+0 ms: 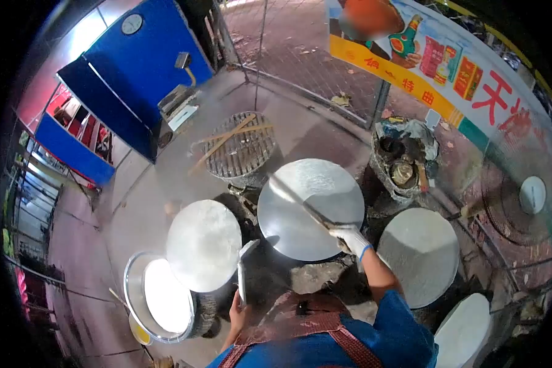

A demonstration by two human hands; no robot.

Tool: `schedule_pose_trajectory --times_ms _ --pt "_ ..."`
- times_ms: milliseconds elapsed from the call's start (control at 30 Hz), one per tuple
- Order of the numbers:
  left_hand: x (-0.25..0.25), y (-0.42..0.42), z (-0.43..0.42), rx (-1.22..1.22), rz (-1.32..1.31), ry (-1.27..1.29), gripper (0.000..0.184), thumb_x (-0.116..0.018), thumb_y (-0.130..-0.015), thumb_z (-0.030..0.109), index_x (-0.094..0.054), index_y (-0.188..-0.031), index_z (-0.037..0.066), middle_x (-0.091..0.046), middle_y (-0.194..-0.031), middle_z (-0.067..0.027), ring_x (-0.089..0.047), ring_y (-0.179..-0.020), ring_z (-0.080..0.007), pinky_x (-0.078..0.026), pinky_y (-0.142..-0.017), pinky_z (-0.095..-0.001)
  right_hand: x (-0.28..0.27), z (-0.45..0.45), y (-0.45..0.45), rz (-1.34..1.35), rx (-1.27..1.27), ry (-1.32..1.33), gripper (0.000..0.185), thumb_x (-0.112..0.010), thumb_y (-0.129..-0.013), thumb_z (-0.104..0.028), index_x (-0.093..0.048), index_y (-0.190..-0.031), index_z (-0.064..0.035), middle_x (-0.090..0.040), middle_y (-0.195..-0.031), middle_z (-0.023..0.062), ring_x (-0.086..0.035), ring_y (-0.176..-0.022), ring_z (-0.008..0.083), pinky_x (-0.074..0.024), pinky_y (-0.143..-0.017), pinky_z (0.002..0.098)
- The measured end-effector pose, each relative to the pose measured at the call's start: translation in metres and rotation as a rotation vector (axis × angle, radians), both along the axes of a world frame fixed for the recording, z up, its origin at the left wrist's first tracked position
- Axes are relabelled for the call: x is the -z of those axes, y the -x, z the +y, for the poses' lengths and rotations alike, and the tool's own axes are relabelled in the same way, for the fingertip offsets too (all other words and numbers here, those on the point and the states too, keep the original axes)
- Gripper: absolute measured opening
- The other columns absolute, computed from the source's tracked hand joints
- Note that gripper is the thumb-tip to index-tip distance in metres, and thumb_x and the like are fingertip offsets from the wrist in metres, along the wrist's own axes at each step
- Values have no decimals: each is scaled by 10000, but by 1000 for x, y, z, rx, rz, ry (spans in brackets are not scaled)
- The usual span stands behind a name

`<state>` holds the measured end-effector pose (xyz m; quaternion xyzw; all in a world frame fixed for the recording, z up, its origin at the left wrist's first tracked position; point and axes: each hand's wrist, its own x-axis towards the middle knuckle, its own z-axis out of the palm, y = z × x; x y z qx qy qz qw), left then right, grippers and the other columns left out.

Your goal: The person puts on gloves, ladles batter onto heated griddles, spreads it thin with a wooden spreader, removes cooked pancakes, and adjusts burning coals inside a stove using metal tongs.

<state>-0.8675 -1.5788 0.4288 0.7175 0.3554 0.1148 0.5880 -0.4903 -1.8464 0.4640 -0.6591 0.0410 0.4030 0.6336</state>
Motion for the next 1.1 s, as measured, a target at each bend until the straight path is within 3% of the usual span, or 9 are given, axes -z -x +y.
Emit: schedule_pose_trajectory --times_ms 133,267,367,567,733,800,900,967,1100 --pt "-38 7 -23 -112 260 122 623 -477 -758 -88 -385 -1349 85 -579 -1089 -59 -571 -853 -107 -455 -674 -211 -29 -40 -33 -30 20 6 259 -674 -742 -185 -684 -976 -75 -591 -622 -7 -402 -370 61 -256 -321 214" --pt "-34 18 -35 -154 106 423 615 -477 -761 -101 -382 -1345 66 -545 -1149 -45 -539 -957 -117 -447 -744 -225 -15 -17 -74 -32 -11 44 240 -663 -748 -241 -680 -908 -63 -576 -622 4 -421 -374 72 -265 -313 224" --pt "-20 27 -38 -125 199 282 600 -506 -764 -82 -392 -1335 65 -546 -1134 -35 -536 -949 -125 -444 -751 -237 10 -18 -42 -4 -227 97 209 -683 -738 -251 -620 -697 -56 -528 -530 9 -427 -367 94 -294 -334 265" --pt "9 64 -37 -198 240 217 625 -553 -745 -60 -403 -1332 92 -561 -993 -34 -530 -833 -119 -432 -667 -237 -37 -28 -91 30 65 -24 222 -633 -789 -190 -671 -968 -64 -515 -505 14 -361 -319 67 -230 -301 236" --pt "27 87 -35 -238 78 351 621 -559 -738 -56 -409 -1324 88 -507 -814 -7 -467 -688 -95 -392 -564 -236 -26 -18 -78 74 -321 133 275 -647 -788 -180 -654 -1044 -78 -507 -499 22 -409 -337 90 -260 -305 249" --pt "15 70 -42 -220 344 123 626 -558 -736 -77 -406 -1320 91 -477 -763 5 -439 -647 -79 -367 -525 -232 -13 -44 -64 112 -368 73 255 -659 -772 -178 -660 -991 -46 -541 -530 48 -425 -344 91 -275 -307 254" --pt "-5 66 -48 -270 236 211 639 -562 -737 -90 -395 -1327 91 -490 -753 3 -457 -635 -84 -383 -528 -234 -25 -48 -90 -8 -398 65 136 -659 -754 -181 -645 -778 -48 -525 -523 31 -444 -369 89 -274 -315 248" --pt "-7 75 -49 -284 241 223 650 -575 -734 -79 -390 -1333 90 -506 -773 -3 -475 -661 -93 -402 -556 -236 -33 -19 -106 -29 -132 23 264 -656 -749 -202 -673 -930 -11 -503 -524 2 -427 -362 86 -270 -320 225" --pt "17 95 -50 -242 263 73 663 -583 -726 -60 -387 -1338 99 -512 -773 -4 -490 -669 -93 -410 -563 -236 -23 -3 -106 -87 -452 123 182 -662 -763 -212 -637 -822 -43 -494 -499 23 -383 -331 103 -267 -314 260"
